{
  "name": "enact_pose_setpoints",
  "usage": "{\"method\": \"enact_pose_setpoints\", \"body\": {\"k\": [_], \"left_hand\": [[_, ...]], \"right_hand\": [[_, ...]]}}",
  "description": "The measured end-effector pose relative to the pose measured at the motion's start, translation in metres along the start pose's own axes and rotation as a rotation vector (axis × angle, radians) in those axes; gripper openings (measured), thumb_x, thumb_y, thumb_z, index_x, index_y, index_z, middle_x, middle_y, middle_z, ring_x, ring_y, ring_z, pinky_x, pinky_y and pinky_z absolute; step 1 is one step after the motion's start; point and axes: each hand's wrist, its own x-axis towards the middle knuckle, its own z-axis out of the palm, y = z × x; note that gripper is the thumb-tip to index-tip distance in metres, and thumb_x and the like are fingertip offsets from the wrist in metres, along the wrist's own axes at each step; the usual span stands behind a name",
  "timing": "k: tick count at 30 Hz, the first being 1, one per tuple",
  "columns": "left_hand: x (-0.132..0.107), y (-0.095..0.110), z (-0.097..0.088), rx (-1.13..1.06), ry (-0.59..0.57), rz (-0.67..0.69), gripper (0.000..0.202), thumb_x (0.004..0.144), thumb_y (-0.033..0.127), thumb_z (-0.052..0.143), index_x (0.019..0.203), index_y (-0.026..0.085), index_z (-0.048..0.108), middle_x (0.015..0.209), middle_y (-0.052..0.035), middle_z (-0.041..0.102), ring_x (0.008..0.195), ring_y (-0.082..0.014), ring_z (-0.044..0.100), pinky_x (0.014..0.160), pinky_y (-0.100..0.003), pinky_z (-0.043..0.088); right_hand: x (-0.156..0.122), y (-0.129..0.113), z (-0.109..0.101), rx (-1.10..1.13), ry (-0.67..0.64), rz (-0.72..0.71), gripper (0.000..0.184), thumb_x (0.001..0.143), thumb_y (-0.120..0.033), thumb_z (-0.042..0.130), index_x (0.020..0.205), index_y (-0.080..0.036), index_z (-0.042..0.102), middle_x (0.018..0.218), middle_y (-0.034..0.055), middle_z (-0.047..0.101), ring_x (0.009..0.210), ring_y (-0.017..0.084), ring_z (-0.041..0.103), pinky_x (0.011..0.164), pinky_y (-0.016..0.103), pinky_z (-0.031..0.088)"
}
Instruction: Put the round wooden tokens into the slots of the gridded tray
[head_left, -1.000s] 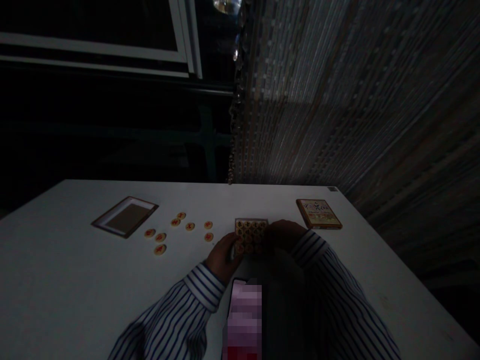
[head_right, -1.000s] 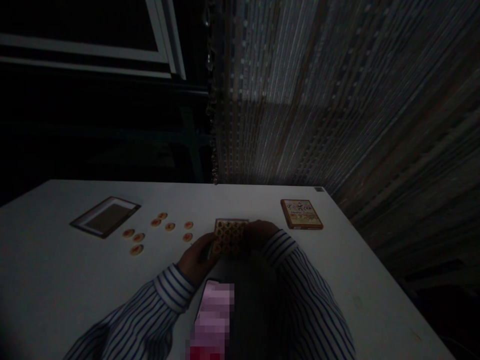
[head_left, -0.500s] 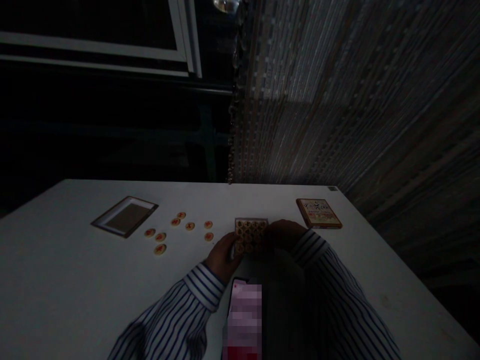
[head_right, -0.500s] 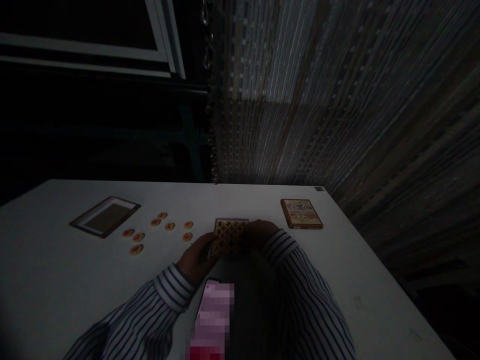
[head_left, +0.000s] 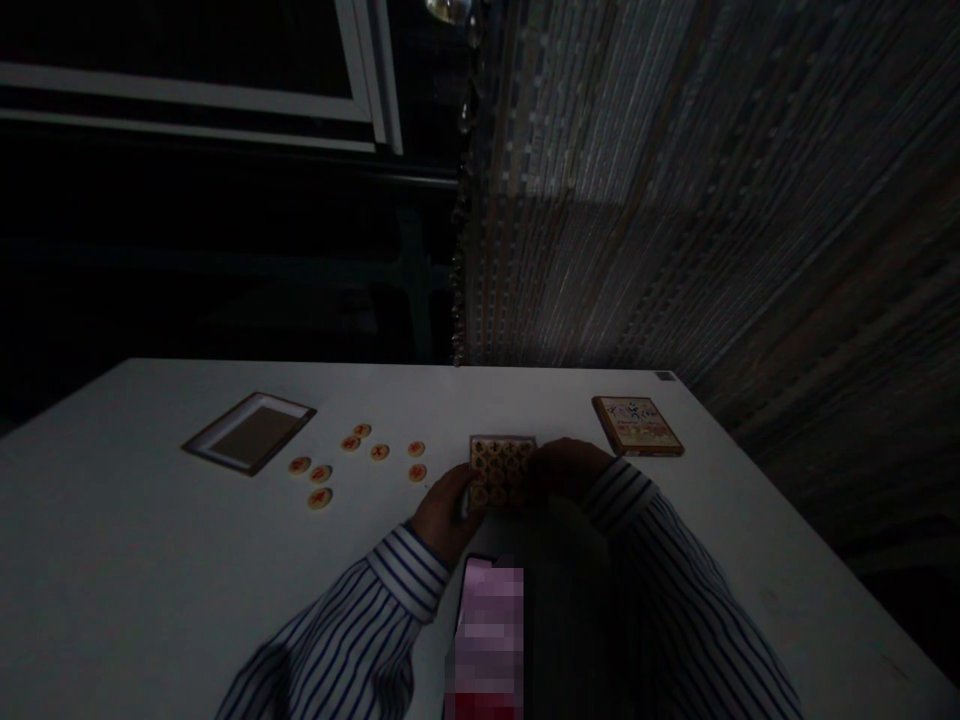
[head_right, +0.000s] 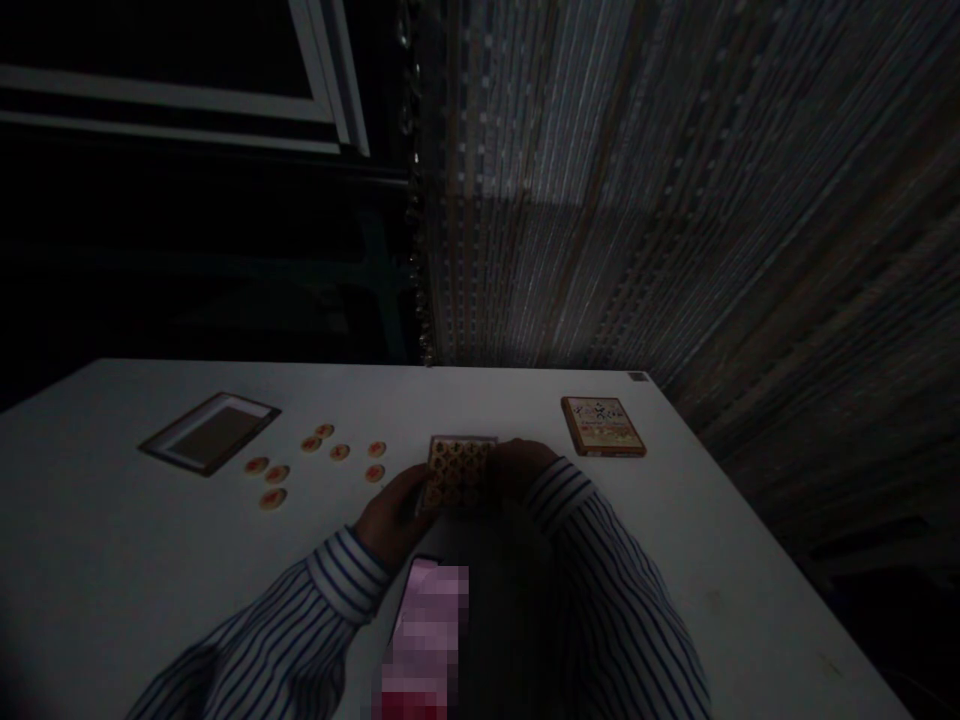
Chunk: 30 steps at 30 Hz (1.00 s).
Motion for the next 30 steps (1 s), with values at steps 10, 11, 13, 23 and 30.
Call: {"method": "enact_pose_setpoints", "body": {"k": [10, 11, 13, 23, 30], "left_hand": [[0.0004, -0.0009, -0.0005, 0.019, -0.032, 0.003, 0.045, 0.066, 0.017, 0.054, 0.109, 0.014, 0.043, 0.113, -0.0137, 0.052, 0.106, -0.023, 0.048, 0.089, -0.041, 0.042], [0.0004, -0.0009, -0.0004, 0.02, -0.031, 0.001, 0.045, 0.065, 0.016, 0.055, 0.109, 0.014, 0.044, 0.112, -0.0133, 0.052, 0.106, -0.023, 0.048, 0.088, -0.041, 0.042], [0.0005, -0.0005, -0.0005, 0.023, -0.027, -0.003, 0.045, 0.065, 0.016, 0.055, 0.108, 0.015, 0.044, 0.111, -0.0125, 0.053, 0.106, -0.0229, 0.049, 0.088, -0.041, 0.042], [0.0003, 0.0025, -0.0016, 0.011, -0.007, -0.002, 0.044, 0.066, 0.017, 0.055, 0.109, 0.016, 0.045, 0.111, -0.0116, 0.053, 0.105, -0.0216, 0.049, 0.087, -0.04, 0.043], [-0.0001, 0.0005, -0.0007, 0.012, -0.001, 0.004, 0.044, 0.065, 0.017, 0.056, 0.108, 0.016, 0.046, 0.112, -0.0118, 0.053, 0.105, -0.0222, 0.049, 0.088, -0.04, 0.043]], "right_hand": [[0.0025, 0.0019, 0.0047, -0.02, 0.011, 0.025, 0.029, 0.074, -0.034, 0.046, 0.095, -0.02, 0.062, 0.091, 0.0089, 0.064, 0.08, 0.02, 0.06, 0.062, 0.024, 0.042], [0.0025, 0.0021, 0.0049, -0.025, 0.019, 0.024, 0.029, 0.074, -0.033, 0.046, 0.095, -0.02, 0.062, 0.09, 0.0093, 0.064, 0.08, 0.02, 0.06, 0.061, 0.025, 0.042], [0.0024, 0.0026, 0.0055, -0.027, 0.029, 0.024, 0.029, 0.074, -0.032, 0.045, 0.094, -0.019, 0.062, 0.089, 0.0099, 0.064, 0.079, 0.021, 0.06, 0.06, 0.025, 0.043], [0.002, 0.0038, 0.0043, -0.008, 0.02, -0.008, 0.03, 0.073, -0.032, 0.044, 0.093, -0.019, 0.062, 0.089, 0.01, 0.064, 0.079, 0.022, 0.06, 0.059, 0.027, 0.044], [-0.0005, 0.0013, 0.0014, -0.011, 0.024, 0.008, 0.03, 0.074, -0.031, 0.044, 0.094, -0.019, 0.062, 0.089, 0.0102, 0.064, 0.08, 0.024, 0.06, 0.061, 0.029, 0.045]]}}
